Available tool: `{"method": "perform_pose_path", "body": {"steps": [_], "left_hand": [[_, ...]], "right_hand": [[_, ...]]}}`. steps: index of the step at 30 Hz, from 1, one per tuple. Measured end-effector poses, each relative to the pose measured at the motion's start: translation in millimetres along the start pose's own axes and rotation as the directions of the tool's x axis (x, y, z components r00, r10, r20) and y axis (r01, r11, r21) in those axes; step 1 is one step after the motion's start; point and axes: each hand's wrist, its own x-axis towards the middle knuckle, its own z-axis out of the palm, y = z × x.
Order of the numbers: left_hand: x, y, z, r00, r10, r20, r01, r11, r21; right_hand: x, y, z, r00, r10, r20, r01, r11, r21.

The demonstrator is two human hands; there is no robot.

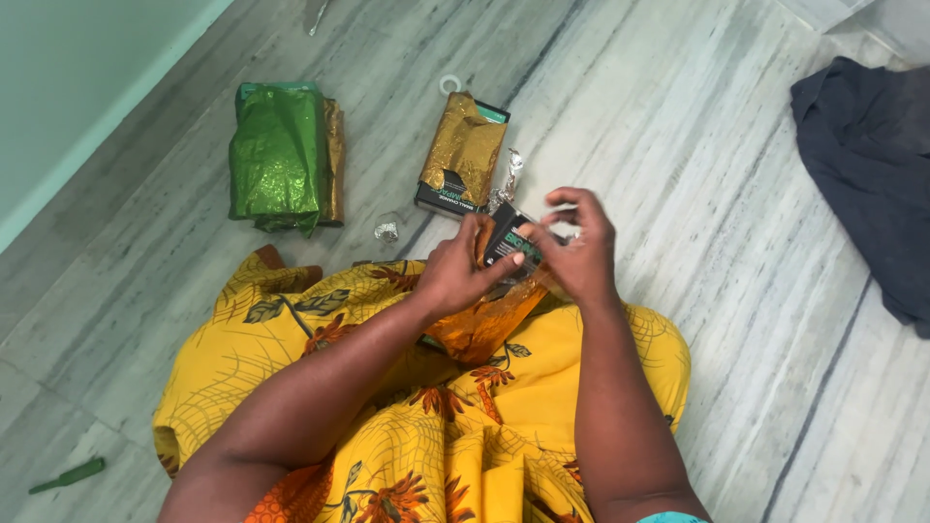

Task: The person sits on the floor and wraps several small rectangular boxes with green and gold metallic wrapping paper. They fold the paper around each box, smooth the edges, and secure the packages with clear tape, stacking the finished gifts nearby.

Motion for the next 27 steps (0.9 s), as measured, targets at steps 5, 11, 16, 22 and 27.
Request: {"method": "perform_pose_path", "body": {"steps": [5, 11, 16, 22, 27], "left_hand": [[7.9, -2.6, -19.9, 0.979, 0.080, -0.189, -0.140, 0.932, -0.334], [7.6, -9.0, -45.8, 0.947, 0.148, -0.285, -0.292, 0.763, -0.576], [0.3, -11.2, -54.4, 0.957, 0.161, -0.240, -0.283, 0.689, -0.667], [1.7, -15.6, -49.9, 0.974, 0.148, -0.169, -0.224, 0.691, -0.687], [7.6, -27.2, -44.3, 0.980, 0.138, -0.145, -0.200, 0.680, -0.705]], "right_hand": [[-2.2, 16.1, -11.7, 0.943, -0.097, -0.319, 0.113, 0.993, 0.031], [1.3, 15.8, -12.9, 0.904, 0.254, 0.343, -0.420, 0.389, 0.820], [-4.3, 26.4, -2.9, 0.921, 0.131, 0.367, -0.389, 0.372, 0.843], [-9.5, 31.3, -12.6, 0.913, 0.092, 0.398, -0.408, 0.255, 0.877], [-10.5, 25.0, -15.7, 0.905, 0.191, 0.379, -0.422, 0.315, 0.850]]}}
